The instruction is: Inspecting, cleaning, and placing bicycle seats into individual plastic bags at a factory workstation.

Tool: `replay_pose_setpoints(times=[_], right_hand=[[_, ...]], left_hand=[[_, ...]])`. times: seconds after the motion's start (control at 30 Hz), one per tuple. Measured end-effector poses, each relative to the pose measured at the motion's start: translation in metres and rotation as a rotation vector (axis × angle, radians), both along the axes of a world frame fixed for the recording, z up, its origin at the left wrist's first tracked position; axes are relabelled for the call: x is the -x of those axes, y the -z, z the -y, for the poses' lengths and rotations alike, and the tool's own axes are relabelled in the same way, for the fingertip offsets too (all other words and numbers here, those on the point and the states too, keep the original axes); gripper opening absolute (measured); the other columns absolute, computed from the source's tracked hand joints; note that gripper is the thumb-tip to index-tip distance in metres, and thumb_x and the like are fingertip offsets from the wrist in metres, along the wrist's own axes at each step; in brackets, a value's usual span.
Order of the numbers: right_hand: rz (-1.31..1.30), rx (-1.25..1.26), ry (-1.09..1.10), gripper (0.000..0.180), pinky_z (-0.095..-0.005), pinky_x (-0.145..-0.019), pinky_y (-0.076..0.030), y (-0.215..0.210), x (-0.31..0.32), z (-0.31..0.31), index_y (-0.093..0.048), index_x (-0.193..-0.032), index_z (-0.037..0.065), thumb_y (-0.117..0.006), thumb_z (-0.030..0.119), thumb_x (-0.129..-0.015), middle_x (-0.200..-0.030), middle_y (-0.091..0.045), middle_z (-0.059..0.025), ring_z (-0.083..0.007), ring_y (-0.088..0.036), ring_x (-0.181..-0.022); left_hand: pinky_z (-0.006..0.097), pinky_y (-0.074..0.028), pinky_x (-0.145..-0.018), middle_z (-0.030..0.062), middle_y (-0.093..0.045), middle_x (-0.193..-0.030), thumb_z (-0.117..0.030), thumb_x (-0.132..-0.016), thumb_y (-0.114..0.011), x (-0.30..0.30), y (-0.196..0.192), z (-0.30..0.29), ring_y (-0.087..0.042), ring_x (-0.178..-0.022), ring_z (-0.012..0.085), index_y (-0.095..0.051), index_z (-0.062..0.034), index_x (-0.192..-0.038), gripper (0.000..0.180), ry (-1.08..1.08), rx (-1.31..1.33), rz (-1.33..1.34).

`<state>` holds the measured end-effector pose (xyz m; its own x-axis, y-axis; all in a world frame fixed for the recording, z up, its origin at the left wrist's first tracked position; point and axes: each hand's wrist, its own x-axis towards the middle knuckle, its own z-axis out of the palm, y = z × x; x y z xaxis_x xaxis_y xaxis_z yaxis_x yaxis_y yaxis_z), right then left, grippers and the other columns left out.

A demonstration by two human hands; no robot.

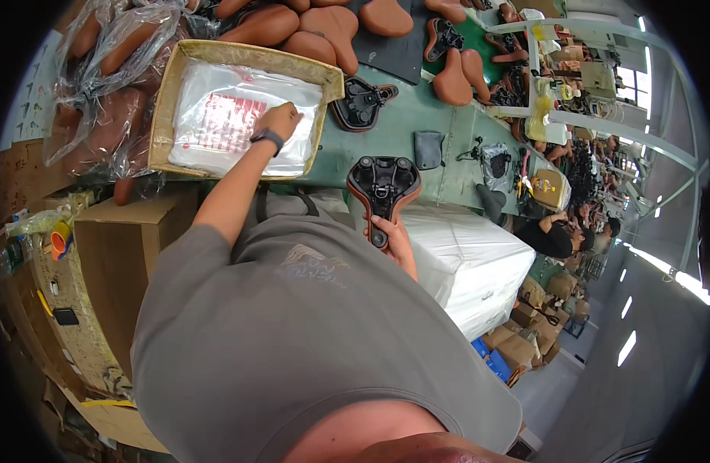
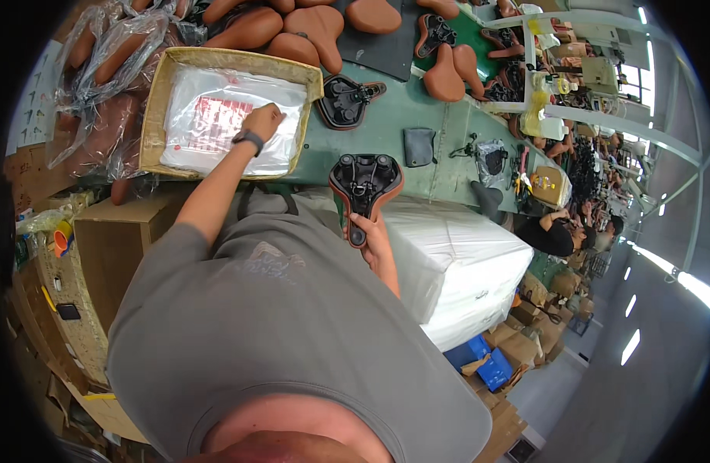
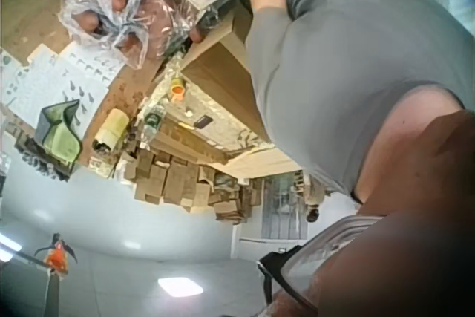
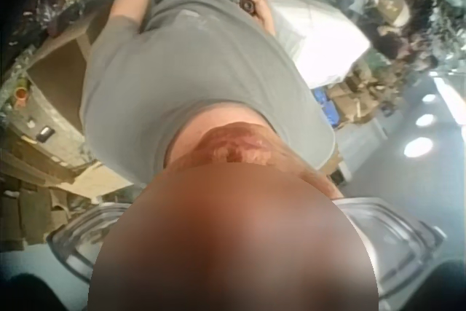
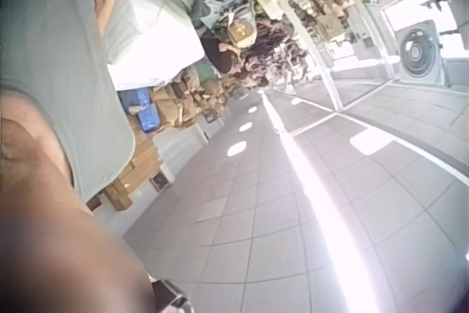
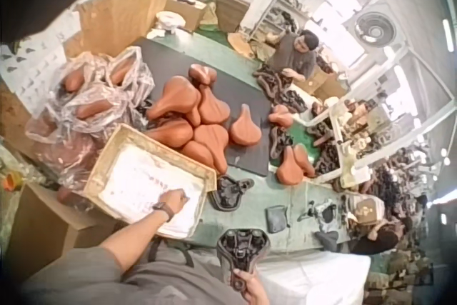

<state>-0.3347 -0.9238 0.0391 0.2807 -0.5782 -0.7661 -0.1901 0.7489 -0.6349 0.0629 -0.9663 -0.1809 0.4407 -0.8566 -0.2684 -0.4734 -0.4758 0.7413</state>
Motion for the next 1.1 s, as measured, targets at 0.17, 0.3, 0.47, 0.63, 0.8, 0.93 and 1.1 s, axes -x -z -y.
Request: replay_pose_setpoints(times=[0.17, 0.3, 0.47, 0.63, 0.8, 0.93, 1.1], right_hand=[[0.029, 0.039, -0.015, 0.054, -0.0385, -0.072, -0.067, -0.008, -0.033, 0.007, -0.056, -0.148, 0.003, -0.077, 0.012, -0.099, -0.125, -0.076, -0.0158, -0.0241, -0.078, -0.084], [0.218, 0.051, -0.033, 0.058, -0.0422, -0.081, -0.069, 0.000, -0.057, 0.023, -0.055, -0.151, 0.003, -0.077, 0.008, -0.098, -0.130, -0.074, -0.0161, -0.0271, -0.079, -0.098], [0.522, -0.033, -0.163, 0.078, -0.0454, -0.098, -0.068, 0.011, -0.135, 0.051, -0.039, -0.166, 0.006, -0.076, 0.001, -0.097, -0.160, -0.057, -0.0194, -0.0397, -0.074, -0.129], [0.605, -0.246, -0.427, 0.067, -0.0449, -0.098, -0.068, 0.022, -0.222, 0.072, -0.048, -0.159, 0.000, -0.076, 0.000, -0.098, -0.148, -0.066, -0.0232, -0.0405, -0.075, -0.124], [0.570, -0.307, -0.249, 0.053, -0.0406, -0.088, -0.065, 0.011, -0.243, 0.088, -0.056, -0.149, -0.006, -0.075, 0.000, -0.100, -0.131, -0.068, -0.0197, -0.0288, -0.071, -0.102], [0.814, -0.397, -0.170, 0.059, -0.0365, -0.079, -0.058, 0.003, -0.226, 0.103, -0.056, -0.149, -0.002, -0.082, 0.009, -0.097, -0.128, -0.067, -0.0176, -0.0250, -0.068, -0.100], [0.424, 0.361, -0.761, 0.101, -0.0409, -0.098, -0.059, -0.011, -0.210, 0.125, -0.043, -0.164, -0.002, -0.093, -0.003, -0.076, -0.130, -0.074, -0.0145, -0.0299, -0.075, -0.116]], left_hand=[[0.051, -0.062, -0.094, 0.0137, -0.084, -0.110, -0.040, -0.100, -0.081, 0.028, 0.048, -0.008, -0.079, -0.107, 0.0383, -0.085, -0.0145, -0.113, 0.029, 0.045, -0.294, 0.054], [0.050, -0.062, -0.090, 0.0153, -0.084, -0.109, -0.034, -0.105, -0.073, 0.001, 0.027, -0.043, -0.079, -0.102, 0.0371, -0.085, -0.0156, -0.123, 0.029, -0.009, -0.085, -0.052], [0.051, -0.061, -0.084, 0.0158, -0.083, -0.105, -0.019, -0.104, -0.068, -0.016, -0.077, -0.086, -0.079, -0.099, 0.0398, -0.085, -0.0135, -0.115, 0.020, -0.026, 0.202, 0.040], [0.038, -0.064, -0.086, 0.0127, -0.084, -0.109, -0.004, -0.104, -0.072, 0.001, -0.120, -0.122, -0.081, -0.096, 0.0234, -0.077, 0.0029, -0.123, 0.021, -0.222, 0.351, -0.759], [0.034, -0.065, -0.098, 0.0090, -0.079, -0.124, -0.005, -0.110, -0.068, -0.042, -0.182, -0.173, -0.077, -0.107, 0.0185, -0.073, -0.0017, -0.134, 0.025, -0.809, 0.631, -1.277], [0.031, -0.062, -0.087, 0.0063, -0.078, -0.114, -0.012, -0.110, -0.071, -0.117, -0.205, -0.223, -0.073, -0.096, 0.0144, -0.072, -0.0015, -0.138, 0.030, -0.827, 0.714, -1.442], [0.022, -0.037, -0.059, -0.0051, -0.065, -0.085, -0.023, -0.111, -0.075, -0.120, -0.199, -0.152, -0.049, -0.067, 0.0031, -0.078, -0.0018, -0.118, 0.023, -0.649, 0.298, -0.948]])
